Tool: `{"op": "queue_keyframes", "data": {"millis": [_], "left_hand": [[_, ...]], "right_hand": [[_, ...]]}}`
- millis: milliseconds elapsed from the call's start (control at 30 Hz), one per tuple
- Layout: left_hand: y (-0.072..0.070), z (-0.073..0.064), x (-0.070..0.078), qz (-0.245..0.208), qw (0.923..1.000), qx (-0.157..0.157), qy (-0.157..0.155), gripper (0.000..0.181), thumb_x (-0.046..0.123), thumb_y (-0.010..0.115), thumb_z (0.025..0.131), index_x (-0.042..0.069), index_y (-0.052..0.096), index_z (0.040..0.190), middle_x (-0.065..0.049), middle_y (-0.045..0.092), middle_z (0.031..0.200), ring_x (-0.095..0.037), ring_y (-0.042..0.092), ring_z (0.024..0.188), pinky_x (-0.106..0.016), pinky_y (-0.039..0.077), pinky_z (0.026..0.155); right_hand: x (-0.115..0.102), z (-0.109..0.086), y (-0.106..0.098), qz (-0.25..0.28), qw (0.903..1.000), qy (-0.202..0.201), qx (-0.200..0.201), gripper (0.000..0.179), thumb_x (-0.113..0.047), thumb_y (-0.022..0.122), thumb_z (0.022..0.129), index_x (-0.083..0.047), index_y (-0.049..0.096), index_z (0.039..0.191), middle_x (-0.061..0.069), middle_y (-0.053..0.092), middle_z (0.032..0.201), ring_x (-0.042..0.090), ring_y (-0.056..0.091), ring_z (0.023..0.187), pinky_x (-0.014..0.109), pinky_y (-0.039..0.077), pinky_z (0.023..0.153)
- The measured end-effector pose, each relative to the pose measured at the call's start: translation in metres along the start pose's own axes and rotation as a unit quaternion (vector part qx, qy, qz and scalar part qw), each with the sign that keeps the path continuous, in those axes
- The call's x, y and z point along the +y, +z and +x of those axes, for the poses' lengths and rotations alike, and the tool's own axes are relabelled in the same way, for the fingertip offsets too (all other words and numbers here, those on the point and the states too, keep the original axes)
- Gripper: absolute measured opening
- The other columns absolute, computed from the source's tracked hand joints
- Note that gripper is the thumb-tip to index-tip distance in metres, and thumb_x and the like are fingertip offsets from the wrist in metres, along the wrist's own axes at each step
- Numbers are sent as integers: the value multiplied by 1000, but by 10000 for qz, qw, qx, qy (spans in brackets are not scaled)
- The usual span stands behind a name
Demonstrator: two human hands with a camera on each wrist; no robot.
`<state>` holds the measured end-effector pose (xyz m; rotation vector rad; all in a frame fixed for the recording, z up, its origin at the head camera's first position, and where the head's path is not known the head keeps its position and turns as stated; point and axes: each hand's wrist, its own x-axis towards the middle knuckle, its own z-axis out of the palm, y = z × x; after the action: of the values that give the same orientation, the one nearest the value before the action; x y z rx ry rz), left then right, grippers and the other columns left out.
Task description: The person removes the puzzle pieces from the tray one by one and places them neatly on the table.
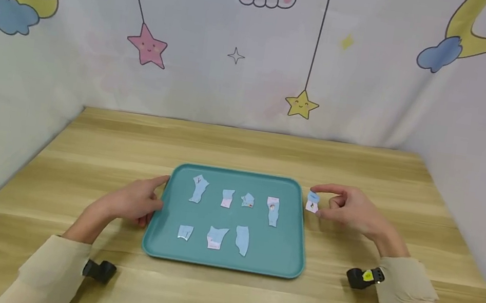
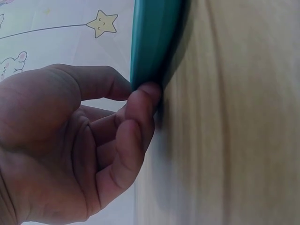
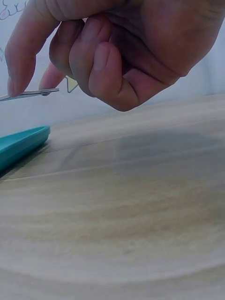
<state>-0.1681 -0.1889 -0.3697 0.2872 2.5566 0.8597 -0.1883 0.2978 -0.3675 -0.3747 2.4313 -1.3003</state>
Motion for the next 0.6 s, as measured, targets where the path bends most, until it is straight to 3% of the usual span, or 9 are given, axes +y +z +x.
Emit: {"op": "queue_keyframes", "data": {"millis": [333, 600], "left_hand": [[-3, 1, 6, 26, 10000, -41, -29, 75, 5, 51, 100, -9, 16, 165, -7, 62, 59, -15, 60, 48, -29, 51, 51], [0, 0, 2, 12, 10000, -70, -37, 75, 5, 52, 101, -9, 15, 165, -7, 62, 59, -16, 60, 48, -29, 51, 52]], "right_hand": [[0, 10, -11, -346, 9991, 257, -26, 60, -20, 78, 94, -11, 57, 149, -7, 33, 62, 7, 31, 52, 27, 32, 48], [10, 17, -11, -238, 9986, 475, -25, 60, -19, 78, 94, -11, 57, 149, -6, 34, 61, 9, 35, 50, 27, 34, 49]]}}
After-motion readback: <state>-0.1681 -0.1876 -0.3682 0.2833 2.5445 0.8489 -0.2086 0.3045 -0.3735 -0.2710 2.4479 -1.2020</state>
